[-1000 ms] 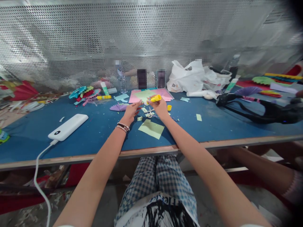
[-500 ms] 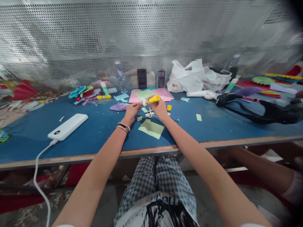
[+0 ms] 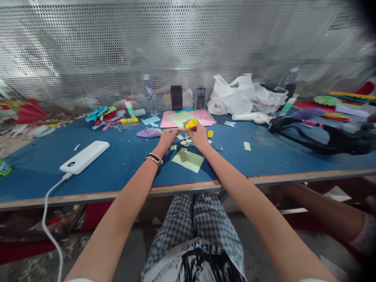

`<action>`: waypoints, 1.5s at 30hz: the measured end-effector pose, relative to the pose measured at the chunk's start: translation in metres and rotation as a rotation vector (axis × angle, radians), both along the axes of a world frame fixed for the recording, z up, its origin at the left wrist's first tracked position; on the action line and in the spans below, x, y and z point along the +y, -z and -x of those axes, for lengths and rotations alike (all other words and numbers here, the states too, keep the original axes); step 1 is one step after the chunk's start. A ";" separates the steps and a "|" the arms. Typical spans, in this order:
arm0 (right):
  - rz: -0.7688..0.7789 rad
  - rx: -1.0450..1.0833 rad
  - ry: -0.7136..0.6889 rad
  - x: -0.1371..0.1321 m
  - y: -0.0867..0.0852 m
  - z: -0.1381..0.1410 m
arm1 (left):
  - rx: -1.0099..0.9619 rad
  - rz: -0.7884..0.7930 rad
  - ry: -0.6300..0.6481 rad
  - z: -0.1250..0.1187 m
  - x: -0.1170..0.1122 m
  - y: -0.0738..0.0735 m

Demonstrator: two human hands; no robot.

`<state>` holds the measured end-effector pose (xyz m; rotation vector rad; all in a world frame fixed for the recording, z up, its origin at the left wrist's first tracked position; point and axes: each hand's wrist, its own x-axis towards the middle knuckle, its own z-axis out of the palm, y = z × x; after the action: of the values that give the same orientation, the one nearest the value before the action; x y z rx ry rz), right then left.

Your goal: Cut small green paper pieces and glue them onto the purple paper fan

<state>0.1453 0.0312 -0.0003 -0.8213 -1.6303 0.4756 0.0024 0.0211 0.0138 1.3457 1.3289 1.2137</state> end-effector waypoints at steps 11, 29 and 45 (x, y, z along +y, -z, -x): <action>-0.046 -0.044 0.026 -0.001 0.000 -0.002 | 0.028 -0.083 0.103 0.003 0.003 0.006; -0.073 -0.033 0.021 -0.005 -0.004 -0.002 | -0.060 -0.033 0.138 0.003 0.003 0.005; -0.025 -0.043 0.034 -0.003 -0.003 0.000 | -0.117 -0.070 0.064 0.003 0.003 0.004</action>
<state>0.1451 0.0280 0.0029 -0.8444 -1.6560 0.4152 -0.0002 0.0240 0.0097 1.3354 1.1626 1.2852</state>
